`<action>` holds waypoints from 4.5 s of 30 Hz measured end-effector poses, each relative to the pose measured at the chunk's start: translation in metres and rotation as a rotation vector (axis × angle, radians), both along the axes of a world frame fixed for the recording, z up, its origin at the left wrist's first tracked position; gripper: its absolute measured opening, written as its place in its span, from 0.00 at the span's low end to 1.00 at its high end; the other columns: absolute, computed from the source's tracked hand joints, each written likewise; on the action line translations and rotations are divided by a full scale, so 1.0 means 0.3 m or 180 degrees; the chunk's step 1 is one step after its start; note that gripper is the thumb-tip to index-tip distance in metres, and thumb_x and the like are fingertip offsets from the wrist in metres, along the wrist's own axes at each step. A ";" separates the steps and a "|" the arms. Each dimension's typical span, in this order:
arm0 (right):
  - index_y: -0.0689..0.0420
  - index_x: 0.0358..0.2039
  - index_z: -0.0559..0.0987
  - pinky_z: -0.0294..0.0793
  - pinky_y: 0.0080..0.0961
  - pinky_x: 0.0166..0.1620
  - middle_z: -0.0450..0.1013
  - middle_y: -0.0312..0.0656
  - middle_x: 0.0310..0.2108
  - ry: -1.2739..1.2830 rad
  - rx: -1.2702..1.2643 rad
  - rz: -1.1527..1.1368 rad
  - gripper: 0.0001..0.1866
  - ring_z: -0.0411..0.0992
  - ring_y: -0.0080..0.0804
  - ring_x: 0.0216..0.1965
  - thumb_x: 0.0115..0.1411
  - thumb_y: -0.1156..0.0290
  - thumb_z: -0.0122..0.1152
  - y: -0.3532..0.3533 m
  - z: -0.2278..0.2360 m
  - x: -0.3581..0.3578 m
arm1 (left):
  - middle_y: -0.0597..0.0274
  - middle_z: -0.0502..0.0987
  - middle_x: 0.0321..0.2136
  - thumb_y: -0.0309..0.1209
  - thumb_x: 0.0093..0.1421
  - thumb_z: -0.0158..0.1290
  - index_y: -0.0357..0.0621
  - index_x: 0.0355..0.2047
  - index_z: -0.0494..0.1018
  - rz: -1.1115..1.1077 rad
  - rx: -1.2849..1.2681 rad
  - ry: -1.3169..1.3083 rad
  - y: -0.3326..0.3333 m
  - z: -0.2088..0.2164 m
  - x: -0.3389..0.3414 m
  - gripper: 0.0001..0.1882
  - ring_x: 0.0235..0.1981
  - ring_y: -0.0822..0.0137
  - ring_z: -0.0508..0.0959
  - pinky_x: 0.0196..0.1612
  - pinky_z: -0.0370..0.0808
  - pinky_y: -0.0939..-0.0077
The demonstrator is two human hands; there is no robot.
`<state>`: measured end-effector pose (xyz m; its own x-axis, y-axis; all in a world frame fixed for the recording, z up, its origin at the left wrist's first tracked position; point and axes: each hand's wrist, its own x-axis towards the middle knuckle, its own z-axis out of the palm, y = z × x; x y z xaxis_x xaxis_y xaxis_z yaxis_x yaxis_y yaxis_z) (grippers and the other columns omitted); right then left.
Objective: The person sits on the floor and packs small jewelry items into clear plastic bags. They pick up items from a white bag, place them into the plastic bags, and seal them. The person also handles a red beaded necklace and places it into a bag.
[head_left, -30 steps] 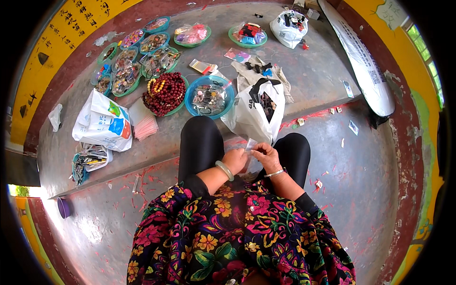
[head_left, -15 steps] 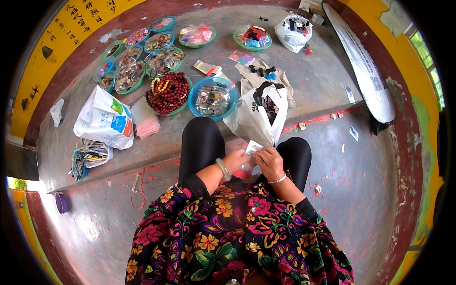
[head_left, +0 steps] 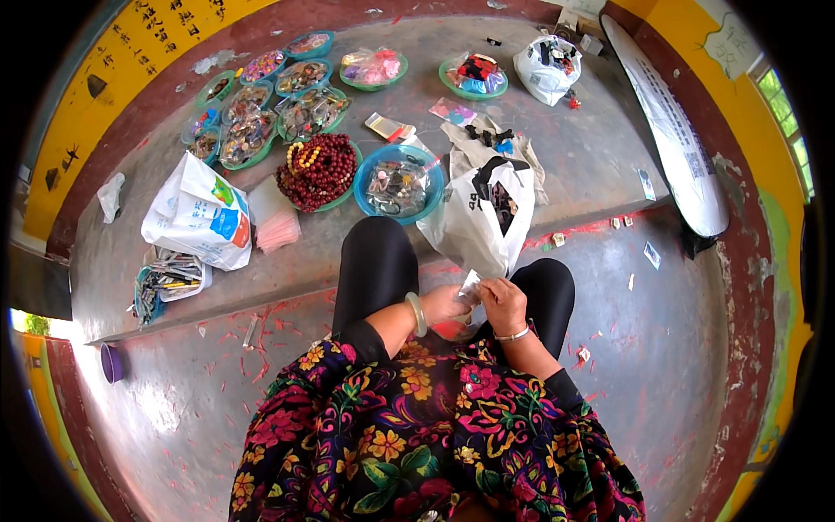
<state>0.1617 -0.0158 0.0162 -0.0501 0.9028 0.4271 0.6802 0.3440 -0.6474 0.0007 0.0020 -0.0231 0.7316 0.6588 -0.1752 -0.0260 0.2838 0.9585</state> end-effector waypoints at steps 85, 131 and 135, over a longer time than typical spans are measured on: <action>0.62 0.25 0.77 0.63 0.16 0.29 0.73 0.35 0.22 0.2573 -0.2805 0.0622 0.07 0.66 0.18 0.23 0.48 0.71 0.59 0.040 -0.064 0.047 | 0.63 0.75 0.23 0.31 0.50 0.52 0.39 0.28 0.70 0.0953 -0.0194 0.0645 0.086 0.080 -0.025 0.08 0.24 0.77 0.74 0.21 0.67 0.86; 0.57 0.34 0.74 0.64 0.14 0.29 0.71 0.31 0.26 0.3330 -0.2847 0.0507 0.13 0.67 0.17 0.28 0.48 0.68 0.61 0.039 -0.066 0.028 | 0.67 0.71 0.16 0.28 0.46 0.57 0.39 0.18 0.70 0.1361 -0.0028 0.0670 0.079 0.084 -0.025 0.07 0.16 0.79 0.69 0.17 0.63 0.87; 0.57 0.33 0.75 0.63 0.14 0.29 0.71 0.32 0.25 0.3419 -0.2923 0.0541 0.12 0.68 0.18 0.27 0.48 0.65 0.60 0.039 -0.052 0.028 | 0.65 0.72 0.15 0.29 0.44 0.57 0.39 0.17 0.69 0.1507 0.0826 0.1102 0.072 0.076 -0.018 0.09 0.16 0.77 0.70 0.19 0.66 0.82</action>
